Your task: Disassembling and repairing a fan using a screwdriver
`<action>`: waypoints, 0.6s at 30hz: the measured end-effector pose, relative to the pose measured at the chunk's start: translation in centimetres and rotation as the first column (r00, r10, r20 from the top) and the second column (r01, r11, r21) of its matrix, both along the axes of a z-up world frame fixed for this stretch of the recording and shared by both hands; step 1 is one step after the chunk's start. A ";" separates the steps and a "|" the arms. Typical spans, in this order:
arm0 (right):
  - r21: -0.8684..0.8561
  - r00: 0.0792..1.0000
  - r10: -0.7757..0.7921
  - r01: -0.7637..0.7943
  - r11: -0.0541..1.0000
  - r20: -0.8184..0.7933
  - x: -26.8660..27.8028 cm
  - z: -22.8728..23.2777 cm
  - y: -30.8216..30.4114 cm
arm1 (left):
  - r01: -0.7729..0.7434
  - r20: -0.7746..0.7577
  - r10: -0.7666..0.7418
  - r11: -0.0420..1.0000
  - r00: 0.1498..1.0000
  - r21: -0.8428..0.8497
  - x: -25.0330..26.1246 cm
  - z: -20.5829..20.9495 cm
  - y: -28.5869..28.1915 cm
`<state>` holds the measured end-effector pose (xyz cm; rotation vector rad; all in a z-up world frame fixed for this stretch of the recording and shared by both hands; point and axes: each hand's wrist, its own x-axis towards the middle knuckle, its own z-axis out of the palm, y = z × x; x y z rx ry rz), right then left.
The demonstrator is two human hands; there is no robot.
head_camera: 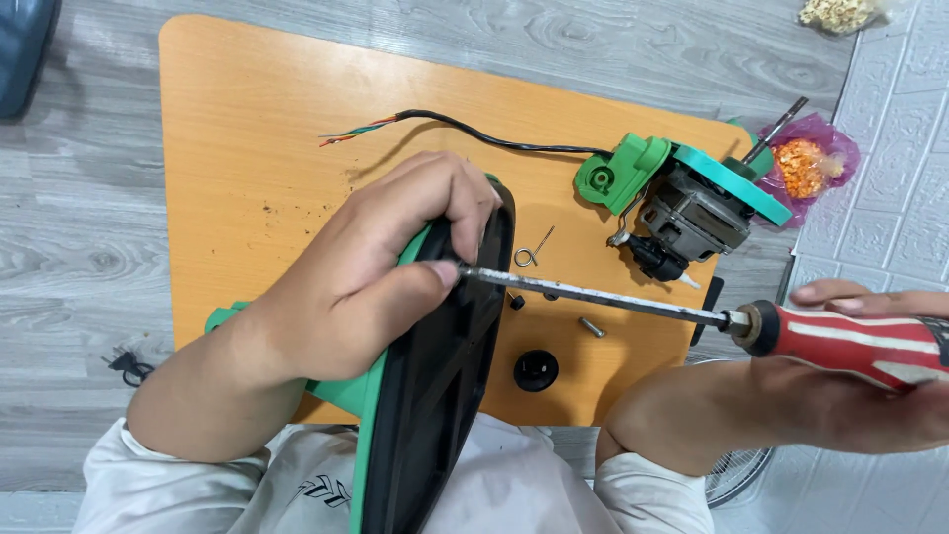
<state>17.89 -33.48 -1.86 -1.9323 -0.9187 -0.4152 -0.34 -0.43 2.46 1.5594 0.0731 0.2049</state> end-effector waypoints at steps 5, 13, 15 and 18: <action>0.088 0.960 0.169 -0.153 0.984 -0.223 -0.4 0.0 -1.0 | 0.032 -0.023 -0.033 0.999 0.999 -0.037 -0.3 0.0 0.3; 0.246 0.954 0.212 -0.158 0.956 -0.212 -0.1 -1.4 -3.7 | 0.053 0.031 -0.050 0.992 0.998 -0.117 -0.7 0.0 0.1; 0.262 0.937 0.248 -0.182 0.948 -0.247 0.1 -1.6 -4.6 | 0.050 0.037 -0.046 0.992 0.998 -0.118 -0.7 0.1 0.0; 0.242 0.887 0.319 -0.247 0.938 -0.333 0.4 -1.6 -6.2 | 0.044 0.025 -0.042 0.993 0.999 -0.112 -0.8 0.2 -0.1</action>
